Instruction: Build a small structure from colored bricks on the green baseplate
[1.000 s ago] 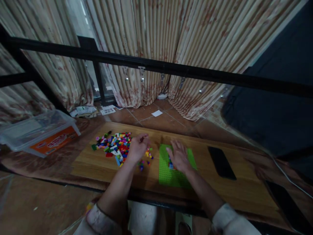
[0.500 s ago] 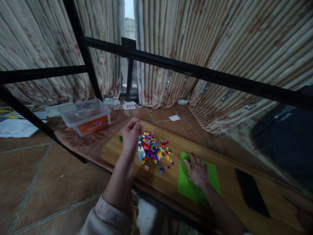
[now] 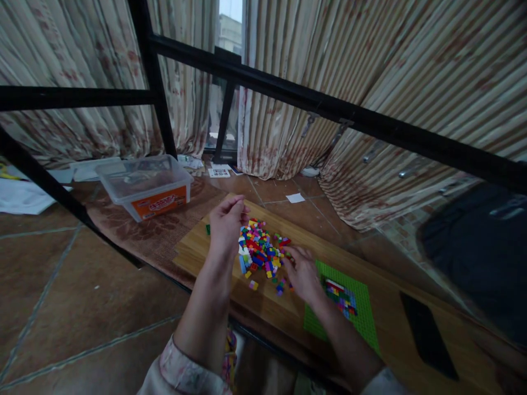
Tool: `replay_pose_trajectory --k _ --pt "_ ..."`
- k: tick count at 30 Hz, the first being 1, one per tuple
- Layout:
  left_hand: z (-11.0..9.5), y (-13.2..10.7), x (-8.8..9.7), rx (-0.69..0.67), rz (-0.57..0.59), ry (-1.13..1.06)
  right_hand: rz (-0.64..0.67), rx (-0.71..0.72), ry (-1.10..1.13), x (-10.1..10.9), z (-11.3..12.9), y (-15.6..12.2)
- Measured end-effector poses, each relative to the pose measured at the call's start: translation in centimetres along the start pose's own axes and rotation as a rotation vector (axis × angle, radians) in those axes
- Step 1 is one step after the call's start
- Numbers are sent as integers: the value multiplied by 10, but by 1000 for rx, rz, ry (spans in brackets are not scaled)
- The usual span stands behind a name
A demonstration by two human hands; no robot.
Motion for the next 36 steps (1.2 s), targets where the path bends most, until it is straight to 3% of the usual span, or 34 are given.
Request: replay_pose_trajectory --k 4,9,17,23,29,36 --pt "-1 0 1 12 8 23 84 -6 -45 -15 19 22" --pt "0 0 4 31 10 49 142 -14 -58 -26 22 28" --pt "14 -6 -9 119 112 149 39 -47 15 -11 16 21" --pt "28 -15 -24 102 187 282 58 -52 -12 -12 10 19" --pt "30 -15 -26 88 198 327 89 -44 7 -22 14 27" --pt "31 -14 -29 64 194 343 69 -32 -30 -17 15 28"
Point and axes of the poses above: each hand's wrist, its own y-axis towards the middle knuckle, its own x-axis out of the back of the hand, z = x × y, the point moved 8 cm from there along y, towards the middle knuckle, and after that the axes turned 1 degree about y, right-handed, at the moved point
